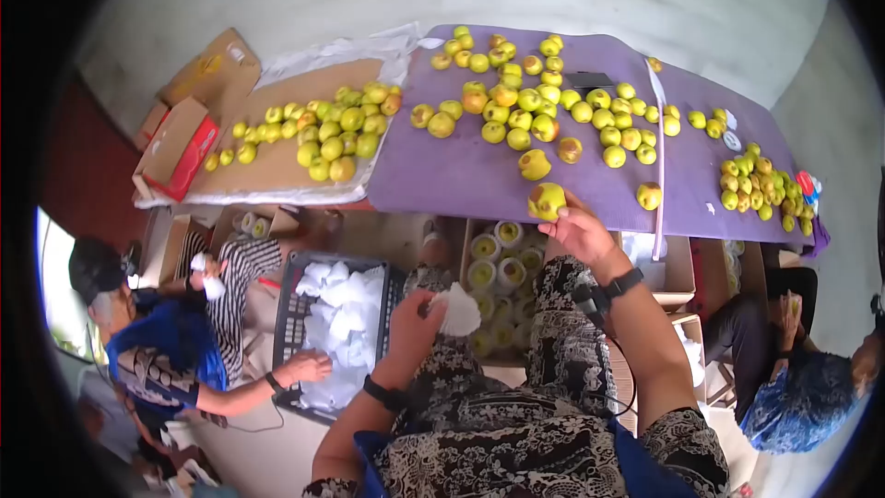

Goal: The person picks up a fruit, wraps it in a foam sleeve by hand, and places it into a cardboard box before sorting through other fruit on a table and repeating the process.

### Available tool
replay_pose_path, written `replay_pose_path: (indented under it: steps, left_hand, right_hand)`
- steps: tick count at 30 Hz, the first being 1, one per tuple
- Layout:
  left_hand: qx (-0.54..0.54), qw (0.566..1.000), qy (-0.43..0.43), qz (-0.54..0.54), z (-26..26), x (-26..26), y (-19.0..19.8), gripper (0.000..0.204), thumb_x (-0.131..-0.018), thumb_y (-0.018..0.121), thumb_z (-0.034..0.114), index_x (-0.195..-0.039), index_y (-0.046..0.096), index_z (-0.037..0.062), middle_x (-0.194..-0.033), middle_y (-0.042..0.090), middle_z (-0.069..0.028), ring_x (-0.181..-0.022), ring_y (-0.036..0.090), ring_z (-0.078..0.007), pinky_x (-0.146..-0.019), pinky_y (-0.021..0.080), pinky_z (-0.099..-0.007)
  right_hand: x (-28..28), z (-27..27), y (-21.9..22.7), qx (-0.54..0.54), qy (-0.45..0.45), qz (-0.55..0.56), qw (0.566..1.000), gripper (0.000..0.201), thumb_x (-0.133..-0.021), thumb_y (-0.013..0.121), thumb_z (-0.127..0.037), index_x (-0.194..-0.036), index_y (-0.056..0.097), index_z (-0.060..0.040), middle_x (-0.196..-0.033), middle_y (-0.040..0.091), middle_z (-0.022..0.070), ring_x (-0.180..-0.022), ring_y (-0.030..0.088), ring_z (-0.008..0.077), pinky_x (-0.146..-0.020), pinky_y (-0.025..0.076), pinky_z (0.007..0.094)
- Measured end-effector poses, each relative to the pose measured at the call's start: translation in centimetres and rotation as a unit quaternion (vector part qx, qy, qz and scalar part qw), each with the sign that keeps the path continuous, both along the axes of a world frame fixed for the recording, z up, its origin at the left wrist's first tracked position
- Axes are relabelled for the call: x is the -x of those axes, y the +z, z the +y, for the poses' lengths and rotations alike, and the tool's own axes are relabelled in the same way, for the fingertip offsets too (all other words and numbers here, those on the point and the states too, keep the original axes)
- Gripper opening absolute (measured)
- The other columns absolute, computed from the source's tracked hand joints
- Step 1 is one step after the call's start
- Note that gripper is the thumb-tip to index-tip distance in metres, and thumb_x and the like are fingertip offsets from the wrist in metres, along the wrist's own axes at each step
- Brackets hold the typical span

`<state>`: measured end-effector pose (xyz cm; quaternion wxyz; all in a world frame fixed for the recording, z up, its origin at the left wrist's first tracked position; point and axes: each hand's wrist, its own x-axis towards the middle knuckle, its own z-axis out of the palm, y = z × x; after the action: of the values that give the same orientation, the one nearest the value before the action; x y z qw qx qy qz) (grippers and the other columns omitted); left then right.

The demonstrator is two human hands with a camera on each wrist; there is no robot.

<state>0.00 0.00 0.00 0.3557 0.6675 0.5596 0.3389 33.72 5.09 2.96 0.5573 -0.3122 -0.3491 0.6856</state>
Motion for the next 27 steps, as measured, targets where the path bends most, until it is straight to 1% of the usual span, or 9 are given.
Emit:
replay_pose_path:
  steps: [2, 7, 10, 13, 14, 16, 20, 22, 27]
  left_hand:
    - [-0.001, 1.000, 0.008, -0.011, -0.1, -1.5, 1.3, 0.024, -0.080, 0.072, 0.024, -0.092, 0.066, 0.0030, -0.073, 0.063, -0.0118, -0.065, 0.060, -0.0208, -0.062, 0.048, -0.0323]
    - [-0.009, 1.000, 0.010, -0.008, -2.3, -0.6, 3.5, 0.023, -0.079, 0.071, 0.023, -0.087, 0.065, 0.0027, -0.067, 0.061, -0.0093, -0.060, 0.058, -0.0198, -0.059, 0.047, -0.0323]
    - [0.007, 0.999, 0.004, -0.031, -3.2, -0.1, 4.8, 0.023, -0.079, 0.072, 0.022, -0.089, 0.066, 0.0031, -0.067, 0.061, -0.0071, -0.061, 0.058, -0.0153, -0.058, 0.046, -0.0302]
    - [0.002, 0.994, -0.004, -0.111, -3.6, 0.8, 3.9, 0.021, -0.083, 0.071, 0.021, -0.091, 0.066, 0.0024, -0.068, 0.062, -0.0040, -0.062, 0.057, -0.0110, -0.058, 0.045, -0.0275]
    - [0.000, 0.994, -0.002, -0.112, -3.7, 1.3, 3.6, 0.021, -0.083, 0.071, 0.021, -0.091, 0.066, 0.0024, -0.068, 0.062, -0.0040, -0.062, 0.057, -0.0110, -0.058, 0.045, -0.0275]
    - [0.094, 0.976, -0.020, -0.195, -4.2, 1.9, 5.1, 0.019, -0.087, 0.068, 0.019, -0.093, 0.067, 0.0011, -0.069, 0.063, -0.0011, -0.063, 0.055, -0.0071, -0.058, 0.044, -0.0250]
    - [0.086, 0.971, -0.028, -0.223, -4.6, 2.2, 6.2, 0.019, -0.089, 0.065, 0.018, -0.091, 0.067, -0.0005, -0.070, 0.063, 0.0009, -0.064, 0.053, -0.0047, -0.058, 0.043, -0.0237]
    - [0.032, 0.979, -0.044, -0.194, -4.5, 2.1, 6.5, 0.018, -0.088, 0.066, 0.018, -0.091, 0.067, 0.0008, -0.069, 0.062, 0.0002, -0.062, 0.053, -0.0053, -0.057, 0.042, -0.0244]
    - [-0.034, 0.993, -0.061, -0.093, -4.9, 1.9, 9.4, 0.016, -0.085, 0.068, 0.019, -0.091, 0.068, 0.0035, -0.068, 0.061, -0.0040, -0.060, 0.055, -0.0096, -0.055, 0.043, -0.0267]
  right_hand:
    - [1.9, -1.8, 1.4, -0.048, 0.038, 0.020, 0.998, 0.072, -0.079, 0.073, -0.028, -0.139, 0.040, -0.0038, -0.129, 0.053, 0.0098, -0.119, 0.051, 0.0219, -0.106, 0.037, 0.0365]
    - [9.5, -7.1, 4.0, -0.135, 0.123, -0.099, 0.978, 0.068, -0.075, 0.075, -0.023, -0.133, 0.045, -0.0052, -0.135, 0.047, 0.0106, -0.128, 0.044, 0.0228, -0.108, 0.034, 0.0380]
    - [11.5, -8.2, 4.2, -0.288, 0.152, -0.323, 0.889, 0.066, -0.071, 0.079, -0.015, -0.130, 0.050, -0.0070, -0.139, 0.039, 0.0098, -0.133, 0.037, 0.0216, -0.108, 0.033, 0.0376]
    - [12.6, -9.6, 5.2, -0.306, 0.130, -0.421, 0.844, 0.066, -0.070, 0.080, -0.013, -0.129, 0.050, -0.0085, -0.135, 0.042, 0.0083, -0.130, 0.041, 0.0208, -0.106, 0.037, 0.0374]
    - [12.8, -9.8, 5.2, -0.308, 0.131, -0.422, 0.842, 0.066, -0.070, 0.080, -0.013, -0.129, 0.050, -0.0085, -0.135, 0.042, 0.0083, -0.130, 0.041, 0.0208, -0.106, 0.037, 0.0374]
    - [13.1, -10.1, 5.1, -0.241, 0.133, -0.362, 0.891, 0.065, -0.070, 0.080, -0.010, -0.128, 0.050, -0.0090, -0.131, 0.045, 0.0066, -0.125, 0.046, 0.0201, -0.101, 0.042, 0.0347]
    - [13.9, -10.7, 5.8, -0.224, 0.157, -0.382, 0.883, 0.063, -0.070, 0.079, -0.009, -0.127, 0.050, -0.0081, -0.128, 0.047, 0.0054, -0.115, 0.052, 0.0190, -0.094, 0.046, 0.0328]
    - [14.5, -11.2, 6.4, -0.286, 0.141, -0.473, 0.821, 0.065, -0.071, 0.079, -0.009, -0.128, 0.050, -0.0080, -0.124, 0.048, 0.0056, -0.107, 0.053, 0.0182, -0.089, 0.047, 0.0321]
    - [15.9, -12.0, 7.0, -0.221, 0.087, -0.461, 0.855, 0.068, -0.068, 0.080, -0.010, -0.128, 0.049, -0.0055, -0.115, 0.052, 0.0117, -0.104, 0.055, 0.0261, -0.086, 0.048, 0.0332]
